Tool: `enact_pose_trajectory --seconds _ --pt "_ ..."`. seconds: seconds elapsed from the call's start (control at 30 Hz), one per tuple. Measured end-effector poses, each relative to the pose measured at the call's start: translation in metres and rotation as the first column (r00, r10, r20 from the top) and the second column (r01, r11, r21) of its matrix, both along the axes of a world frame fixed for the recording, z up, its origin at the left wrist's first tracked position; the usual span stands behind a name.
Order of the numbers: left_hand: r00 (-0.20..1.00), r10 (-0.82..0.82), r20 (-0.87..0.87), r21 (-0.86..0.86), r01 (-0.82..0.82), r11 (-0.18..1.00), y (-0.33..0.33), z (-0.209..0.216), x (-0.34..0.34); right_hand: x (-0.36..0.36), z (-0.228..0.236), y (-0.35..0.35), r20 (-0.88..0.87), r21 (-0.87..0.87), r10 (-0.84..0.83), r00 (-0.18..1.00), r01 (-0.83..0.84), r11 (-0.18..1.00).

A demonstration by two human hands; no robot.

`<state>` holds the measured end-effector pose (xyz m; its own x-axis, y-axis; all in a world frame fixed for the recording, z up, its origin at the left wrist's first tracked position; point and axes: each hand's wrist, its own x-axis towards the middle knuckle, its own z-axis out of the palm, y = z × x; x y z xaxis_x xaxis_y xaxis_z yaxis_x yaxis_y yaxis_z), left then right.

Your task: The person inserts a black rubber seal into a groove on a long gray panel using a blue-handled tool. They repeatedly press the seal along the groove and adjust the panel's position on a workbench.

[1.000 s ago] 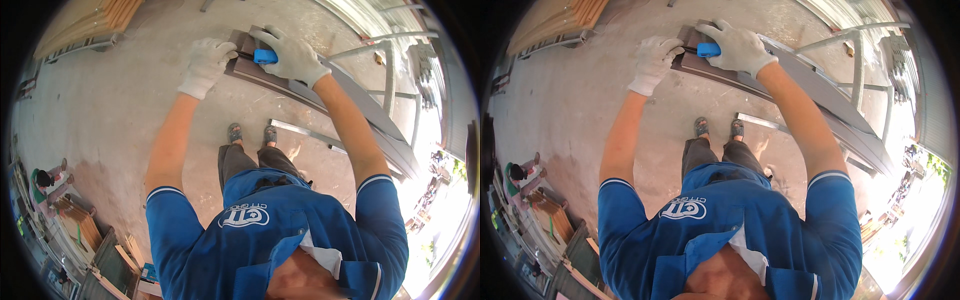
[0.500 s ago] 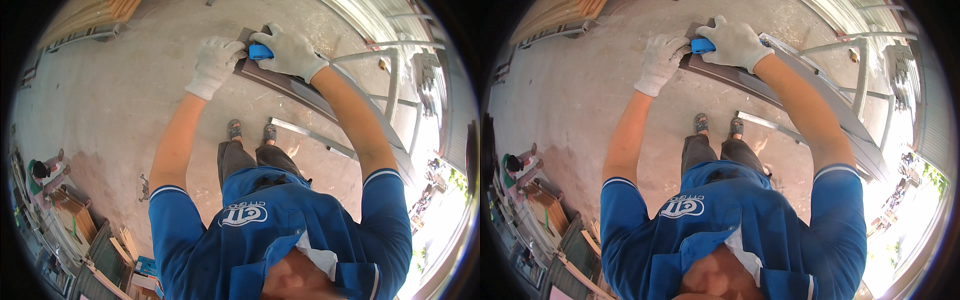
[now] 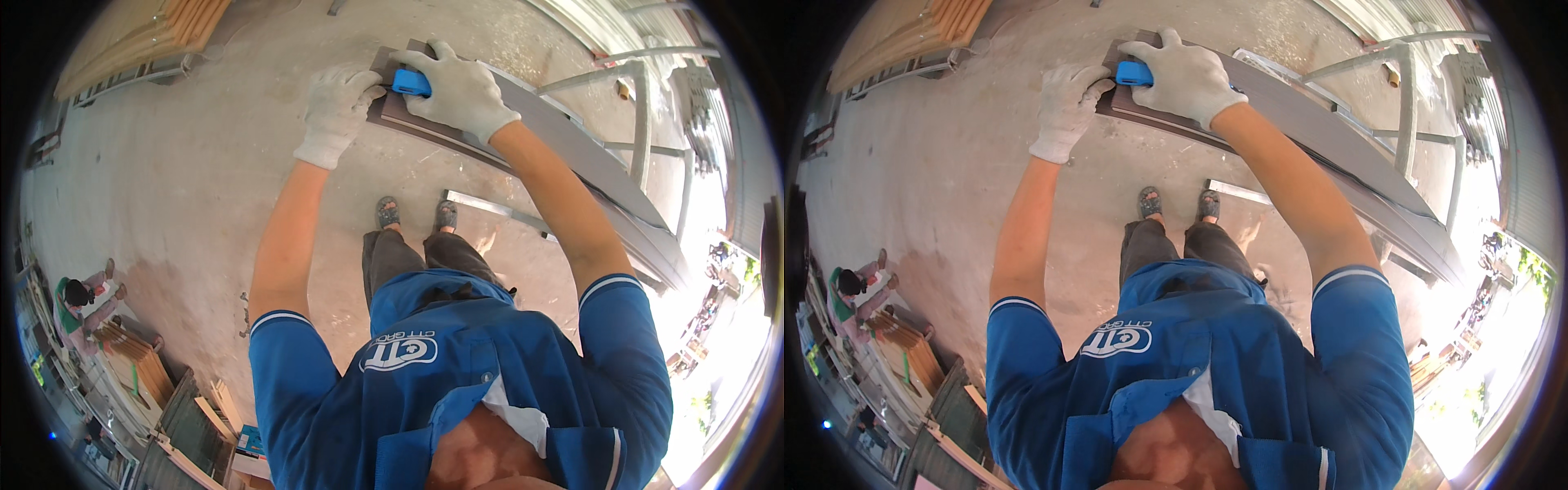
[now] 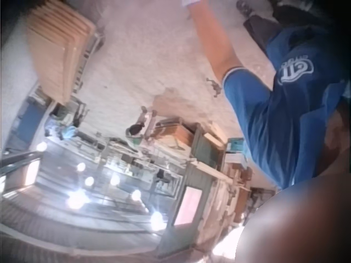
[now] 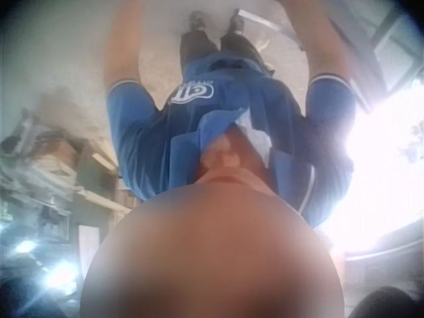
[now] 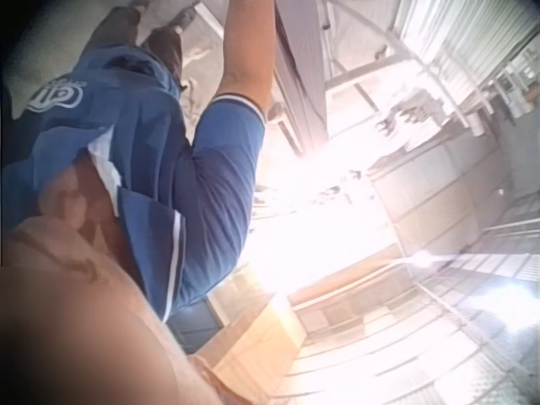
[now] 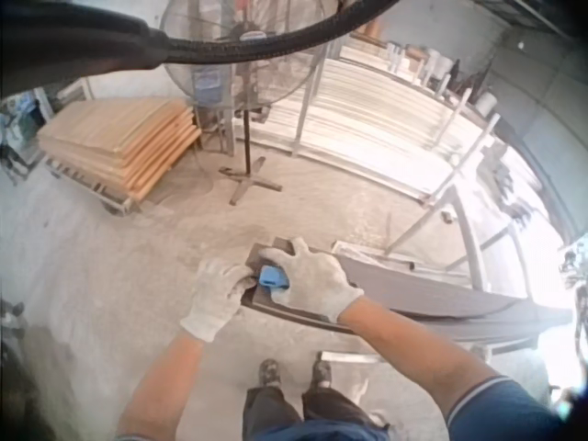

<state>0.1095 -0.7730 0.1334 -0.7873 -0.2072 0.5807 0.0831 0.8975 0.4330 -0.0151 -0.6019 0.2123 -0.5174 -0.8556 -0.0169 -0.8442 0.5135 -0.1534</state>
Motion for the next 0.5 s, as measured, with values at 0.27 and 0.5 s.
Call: enact_pose_trajectory --seconds 0.27,0.5 --pt "0.999 0.027 0.026 -0.012 -0.026 1.000 0.000 -0.001 0.001 -0.025 0.012 0.110 0.149 -0.032 -0.172 0.974 0.179 0.983" --pt "0.998 -0.001 0.066 -0.114 0.009 0.993 -0.005 0.007 -0.001 -0.017 0.015 0.125 0.154 -0.176 -0.098 0.983 0.125 0.976"
